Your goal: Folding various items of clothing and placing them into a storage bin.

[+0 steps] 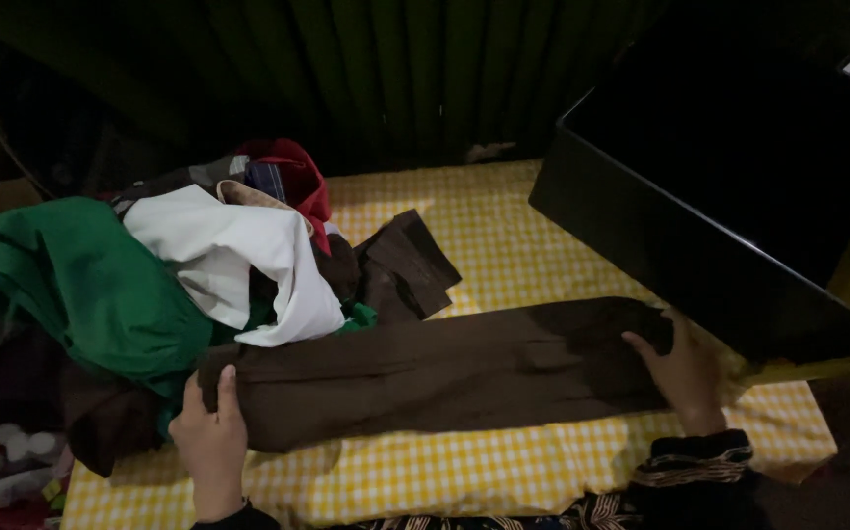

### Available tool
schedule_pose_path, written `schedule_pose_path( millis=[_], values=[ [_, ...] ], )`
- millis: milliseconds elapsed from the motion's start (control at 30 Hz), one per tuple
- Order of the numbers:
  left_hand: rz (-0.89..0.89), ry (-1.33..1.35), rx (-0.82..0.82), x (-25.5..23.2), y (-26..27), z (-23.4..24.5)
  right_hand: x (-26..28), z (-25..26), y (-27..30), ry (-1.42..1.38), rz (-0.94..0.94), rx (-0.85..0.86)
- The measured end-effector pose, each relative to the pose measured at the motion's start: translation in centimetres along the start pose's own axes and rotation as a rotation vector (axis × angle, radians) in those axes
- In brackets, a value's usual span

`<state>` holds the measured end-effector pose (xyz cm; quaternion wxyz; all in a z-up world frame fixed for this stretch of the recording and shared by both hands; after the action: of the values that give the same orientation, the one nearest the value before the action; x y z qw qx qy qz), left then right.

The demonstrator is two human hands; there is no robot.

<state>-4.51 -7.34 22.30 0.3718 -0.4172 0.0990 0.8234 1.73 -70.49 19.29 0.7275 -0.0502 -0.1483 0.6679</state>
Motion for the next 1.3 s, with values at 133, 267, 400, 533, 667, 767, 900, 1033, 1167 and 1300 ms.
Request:
schedule_pose_path(
  millis=[133, 267, 400, 533, 667, 767, 900, 1033, 1167, 1300],
  values=[
    [-0.122, -0.199, -0.075, 1.0, 0.9, 0.9, -2.9, -0.7, 0.7, -0.08, 0.075, -0.037],
    [-0.146, -0.242, -0.112, 3.2, 1.6, 0.1, -4.2, -2.2, 1.9, -0.092, 0.151, -0.071],
    [0.298, -0.452, 0.147, 5.5, 0.8, -1.6, -1.5, 0.3, 1.7, 0.088, 0.08, 0.035],
    [0.281, -0.283, 0.363, 10.2, -0.5, -1.9, 4.9, 5.2, 2.6, 0.496, 0.001, 0.183],
    [0.456, -0.156, 0.495, -1.9, 2.8, 2.6, 9.4, 4.6, 4.9, 0.107, 0.113, 0.087],
    [0.038, -0.001, 0.435, -8.4, 5.7, 2.4, 14.6, 5.7, 6.3, -0.583, 0.422, -0.018],
    [0.08, -0.06, 0.948, -18.3, 10.9, -0.7, 21.2, 7.3, 5.6, -1.395, 0.526, 0.202],
    [-0.453, 0.332, 1.084, -19.9, 12.3, -5.5, 18.5, -0.6, 4.8, -1.491, 0.061, 0.239],
    [-0.675, 0.186, 0.669, -15.0, 11.1, -12.2, 17.2, -0.6, 3.8, -1.178, -0.3, 0.407],
    [-0.734, -0.036, 0.535, -12.4, 10.6, -14.9, 16.8, -1.9, 4.4, -1.03, -0.211, 0.456]
  ],
)
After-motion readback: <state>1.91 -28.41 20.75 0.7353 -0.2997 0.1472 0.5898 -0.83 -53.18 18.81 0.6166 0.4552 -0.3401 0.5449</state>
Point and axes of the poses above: each hand's wrist, its own y-axis away from the middle knuckle, its own z-axis out of the back of the hand, x = y × z, the point moved 1 cm from there along -y, towards the middle knuckle, and after that the axes turned 10 degrees about z, right-handed, at the moved point
